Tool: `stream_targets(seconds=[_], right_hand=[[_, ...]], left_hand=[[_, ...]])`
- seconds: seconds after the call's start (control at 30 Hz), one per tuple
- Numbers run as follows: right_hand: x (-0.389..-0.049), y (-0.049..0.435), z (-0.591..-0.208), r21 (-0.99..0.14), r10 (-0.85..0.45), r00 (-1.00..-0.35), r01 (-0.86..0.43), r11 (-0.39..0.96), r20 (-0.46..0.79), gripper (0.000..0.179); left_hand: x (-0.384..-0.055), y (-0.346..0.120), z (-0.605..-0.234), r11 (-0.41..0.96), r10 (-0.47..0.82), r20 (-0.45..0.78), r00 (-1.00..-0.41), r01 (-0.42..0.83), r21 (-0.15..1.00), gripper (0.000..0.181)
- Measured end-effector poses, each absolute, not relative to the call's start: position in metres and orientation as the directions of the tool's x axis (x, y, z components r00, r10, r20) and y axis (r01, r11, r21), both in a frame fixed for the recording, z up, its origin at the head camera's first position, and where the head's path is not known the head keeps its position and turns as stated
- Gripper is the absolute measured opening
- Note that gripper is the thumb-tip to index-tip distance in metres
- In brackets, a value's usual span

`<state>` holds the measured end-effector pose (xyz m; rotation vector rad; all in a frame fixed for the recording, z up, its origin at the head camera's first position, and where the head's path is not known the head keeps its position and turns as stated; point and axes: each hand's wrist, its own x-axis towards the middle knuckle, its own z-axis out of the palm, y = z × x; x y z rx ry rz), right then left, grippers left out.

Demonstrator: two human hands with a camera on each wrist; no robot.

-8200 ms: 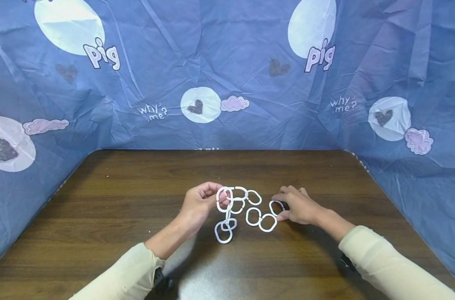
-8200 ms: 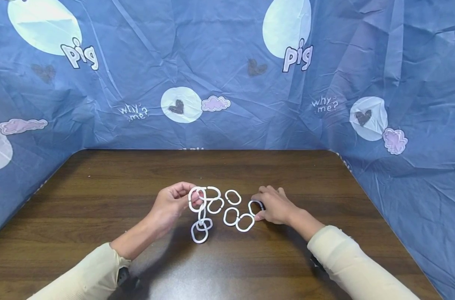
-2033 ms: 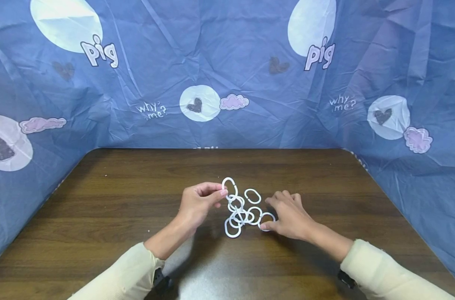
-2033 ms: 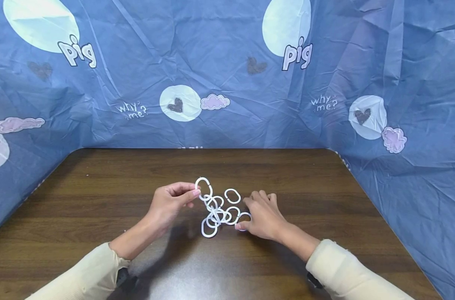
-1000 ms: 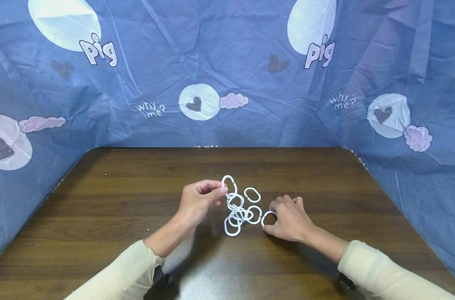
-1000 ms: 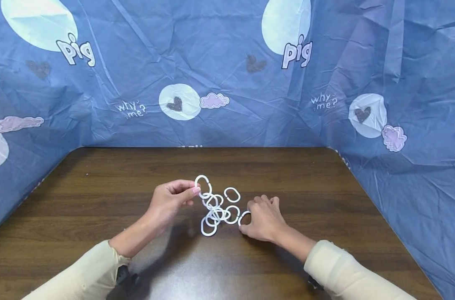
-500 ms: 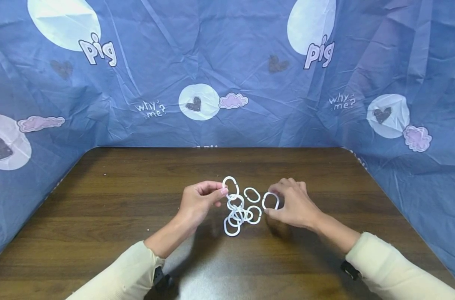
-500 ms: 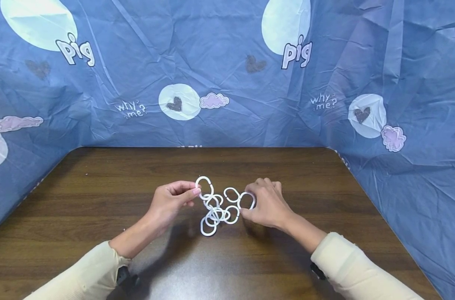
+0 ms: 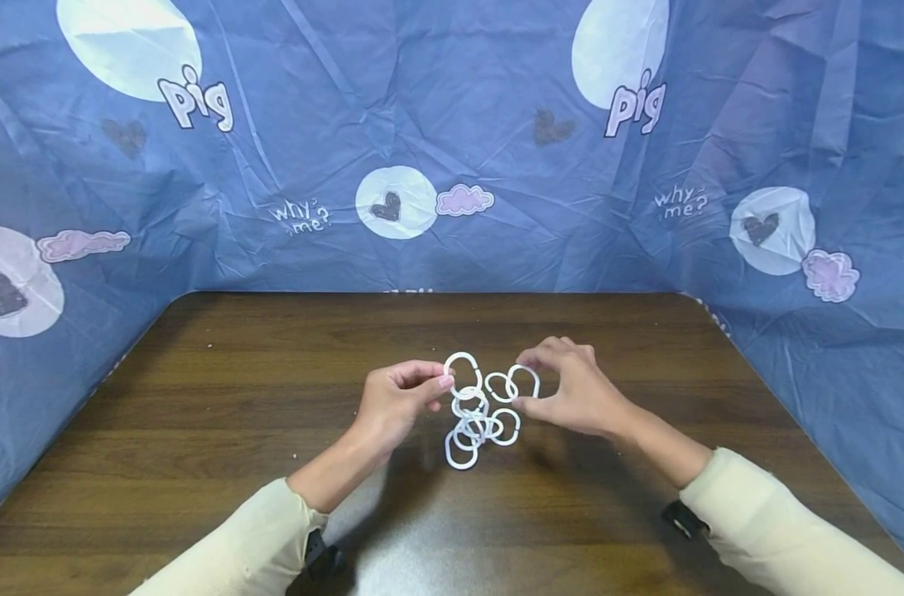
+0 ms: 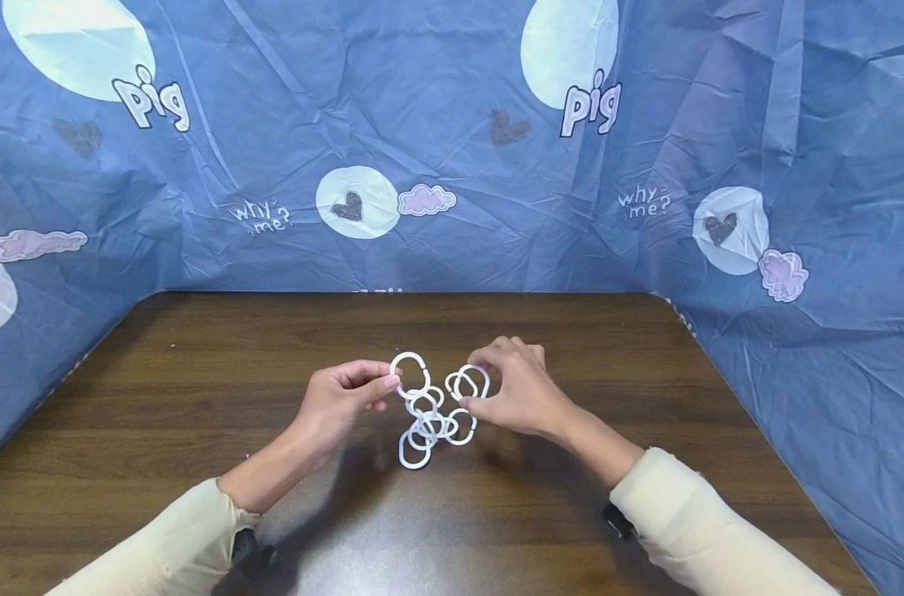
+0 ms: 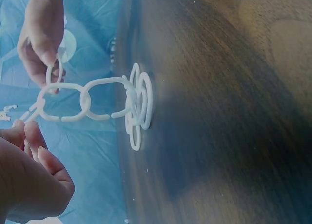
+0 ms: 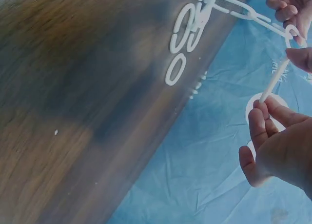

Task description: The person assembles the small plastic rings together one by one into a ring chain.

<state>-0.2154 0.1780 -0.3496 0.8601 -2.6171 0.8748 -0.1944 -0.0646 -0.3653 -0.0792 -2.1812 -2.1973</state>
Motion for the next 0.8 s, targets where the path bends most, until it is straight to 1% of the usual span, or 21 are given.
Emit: stream_targets(seconds=[0.27, 0.43, 0.6, 0.8], right_hand=[[-0.216, 0.165, -0.342, -0.562, -0.47, -0.803, -0.594, 0.576, 0.367, 0.041], [-0.217, 0.159, -0.338, -0.599, -0.486, -0.802, -0.589, 0.542, 0.349, 0.041], [-0.217, 0.156, -0.337, -0.607, -0.501, -0.798, -0.589, 0.534, 0.335, 0.043], [-0.218, 0.155, -0.336, -0.575, -0.508, -0.792, -0.602, 0.554, 0.34, 0.043]], left_hand=[[-0.195, -0.064, -0.366, -0.016, 0.022, 0.063, -0.998, 0.062, 0.998, 0.016], [-0.195, -0.064, -0.366, -0.019, 0.026, 0.062, -0.998, 0.061, 0.998, 0.016], [-0.196, -0.065, -0.367, -0.014, 0.034, 0.067, -0.997, 0.066, 0.998, 0.015], [-0.195, -0.065, -0.367, -0.008, 0.037, 0.065, -0.997, 0.065, 0.998, 0.017]])
